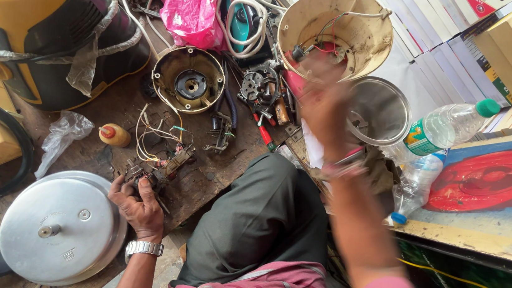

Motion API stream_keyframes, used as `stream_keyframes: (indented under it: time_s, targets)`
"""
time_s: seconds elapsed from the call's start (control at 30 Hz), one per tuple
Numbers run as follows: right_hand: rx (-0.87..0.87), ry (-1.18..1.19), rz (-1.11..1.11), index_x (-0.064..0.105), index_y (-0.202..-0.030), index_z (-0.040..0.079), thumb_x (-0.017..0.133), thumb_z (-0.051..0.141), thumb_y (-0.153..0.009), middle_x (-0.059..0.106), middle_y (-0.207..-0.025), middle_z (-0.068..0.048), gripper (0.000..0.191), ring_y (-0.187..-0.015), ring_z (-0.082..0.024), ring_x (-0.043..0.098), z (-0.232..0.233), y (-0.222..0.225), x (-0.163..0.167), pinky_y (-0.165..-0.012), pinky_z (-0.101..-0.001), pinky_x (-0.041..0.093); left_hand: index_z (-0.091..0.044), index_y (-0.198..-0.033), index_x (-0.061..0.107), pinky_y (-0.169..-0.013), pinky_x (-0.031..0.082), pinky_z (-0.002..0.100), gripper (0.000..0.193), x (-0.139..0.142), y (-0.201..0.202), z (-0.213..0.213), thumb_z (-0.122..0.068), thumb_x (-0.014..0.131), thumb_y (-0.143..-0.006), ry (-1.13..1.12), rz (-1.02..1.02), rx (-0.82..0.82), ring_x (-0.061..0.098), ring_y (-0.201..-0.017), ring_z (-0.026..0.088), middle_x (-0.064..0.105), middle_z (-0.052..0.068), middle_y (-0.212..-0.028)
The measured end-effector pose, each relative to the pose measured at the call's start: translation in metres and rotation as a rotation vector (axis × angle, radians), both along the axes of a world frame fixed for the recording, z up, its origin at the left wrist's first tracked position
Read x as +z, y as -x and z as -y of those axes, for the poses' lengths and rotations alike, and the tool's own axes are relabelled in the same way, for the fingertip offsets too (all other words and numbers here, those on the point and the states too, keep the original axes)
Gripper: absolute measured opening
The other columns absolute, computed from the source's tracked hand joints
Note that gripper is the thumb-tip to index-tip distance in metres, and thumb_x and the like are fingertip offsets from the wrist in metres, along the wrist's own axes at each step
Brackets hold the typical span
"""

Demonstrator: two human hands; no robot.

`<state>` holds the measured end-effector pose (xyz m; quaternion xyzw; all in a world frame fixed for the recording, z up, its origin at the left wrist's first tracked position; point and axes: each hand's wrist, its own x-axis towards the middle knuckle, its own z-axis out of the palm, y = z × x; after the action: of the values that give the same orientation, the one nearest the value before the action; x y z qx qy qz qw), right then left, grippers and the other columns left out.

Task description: The person sits at a cluttered workbench and handles a small motor or electrical component, wiping it with a cloth, then using a screwdriver to adjust parts. They repeatedly pick up and set down the component while manipulating wires and small metal pieces.

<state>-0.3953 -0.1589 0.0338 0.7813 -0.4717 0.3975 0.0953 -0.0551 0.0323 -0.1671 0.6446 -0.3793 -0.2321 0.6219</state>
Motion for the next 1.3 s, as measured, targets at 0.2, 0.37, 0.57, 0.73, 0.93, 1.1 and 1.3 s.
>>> stream_keyframes:
  time_s: [0.2, 0.37, 0.57, 0.73, 0.93, 1.1, 1.3]
  targets:
    - [0.176, -0.192, 0.387, 0.067, -0.119, 0.008, 0.068, -0.002, -0.093, 0.071, -0.115, -0.009, 0.028, -0.106, -0.028, 0.07, -0.103, -0.131, -0.059, -0.092, -0.0394, 0.058, -0.004, -0.145, 0.033, -0.092, 0.049, 0.029, 0.045, 0.001, -0.001, -0.002, -0.019, 0.058, -0.112, -0.008, 0.033, -0.01, 0.061, -0.101, 0.017, 0.065, 0.014, -0.112]
    - [0.304, -0.344, 0.308, 0.067, -0.122, 0.007, 0.069, -0.001, -0.093, 0.071, -0.117, -0.009, 0.03, -0.101, -0.027, 0.069, -0.12, -0.117, -0.075, -0.084, -0.0357, 0.059, -0.004, -0.145, 0.033, -0.091, 0.049, 0.028, 0.044, 0.001, -0.001, -0.003, -0.019, 0.059, -0.113, 0.009, -0.009, -0.015, 0.06, -0.101, 0.016, 0.064, 0.013, -0.113]
    - [0.186, -0.577, 0.603, 0.068, -0.123, 0.005, 0.069, -0.001, -0.095, 0.069, -0.116, -0.007, 0.029, -0.09, -0.014, 0.07, -0.111, -0.111, -0.089, -0.073, -0.0265, 0.058, -0.004, -0.145, 0.033, -0.09, 0.049, 0.028, 0.044, 0.003, 0.0, -0.002, -0.019, 0.059, -0.113, 0.019, -0.001, -0.008, 0.06, -0.101, 0.016, 0.063, 0.012, -0.114]
    - [0.203, -0.525, 0.612, 0.067, -0.125, 0.005, 0.067, -0.002, -0.096, 0.069, -0.121, -0.009, 0.03, -0.094, -0.015, 0.07, -0.112, -0.115, -0.09, -0.073, -0.0267, 0.059, -0.003, -0.145, 0.033, -0.09, 0.049, 0.028, 0.045, 0.003, -0.001, -0.002, -0.019, 0.059, -0.112, 0.016, -0.014, -0.021, 0.059, -0.101, 0.016, 0.062, 0.012, -0.113]
    - [0.093, -0.425, 0.541, 0.067, -0.126, 0.005, 0.068, 0.004, -0.098, 0.07, -0.119, -0.011, 0.028, -0.1, -0.02, 0.071, -0.089, -0.109, -0.086, -0.083, -0.029, 0.061, -0.003, -0.145, 0.033, -0.091, 0.048, 0.03, 0.045, 0.002, -0.001, -0.003, -0.02, 0.058, -0.111, -0.027, 0.015, -0.021, 0.06, -0.101, 0.017, 0.064, 0.013, -0.112]
    - [0.009, -0.262, 0.261, 0.055, -0.144, -0.004, 0.059, 0.016, -0.107, 0.058, -0.148, -0.024, 0.041, -0.14, -0.04, 0.055, 0.018, -0.089, -0.088, -0.121, -0.0447, 0.044, -0.002, -0.145, 0.032, -0.092, 0.049, 0.032, 0.047, 0.004, -0.002, -0.002, -0.02, 0.058, -0.11, -0.027, -0.02, -0.048, 0.061, -0.106, 0.018, 0.061, 0.015, -0.117]
    - [-0.2, -0.475, 0.269, 0.036, -0.146, -0.017, 0.06, 0.049, -0.105, 0.042, -0.146, -0.039, 0.082, -0.138, -0.05, 0.043, 0.131, -0.107, -0.074, -0.113, -0.0479, 0.035, -0.003, -0.146, 0.032, -0.092, 0.049, 0.031, 0.048, -0.001, -0.001, -0.002, -0.02, 0.058, -0.11, -0.029, -0.035, -0.03, 0.06, -0.104, 0.018, 0.061, 0.015, -0.117]
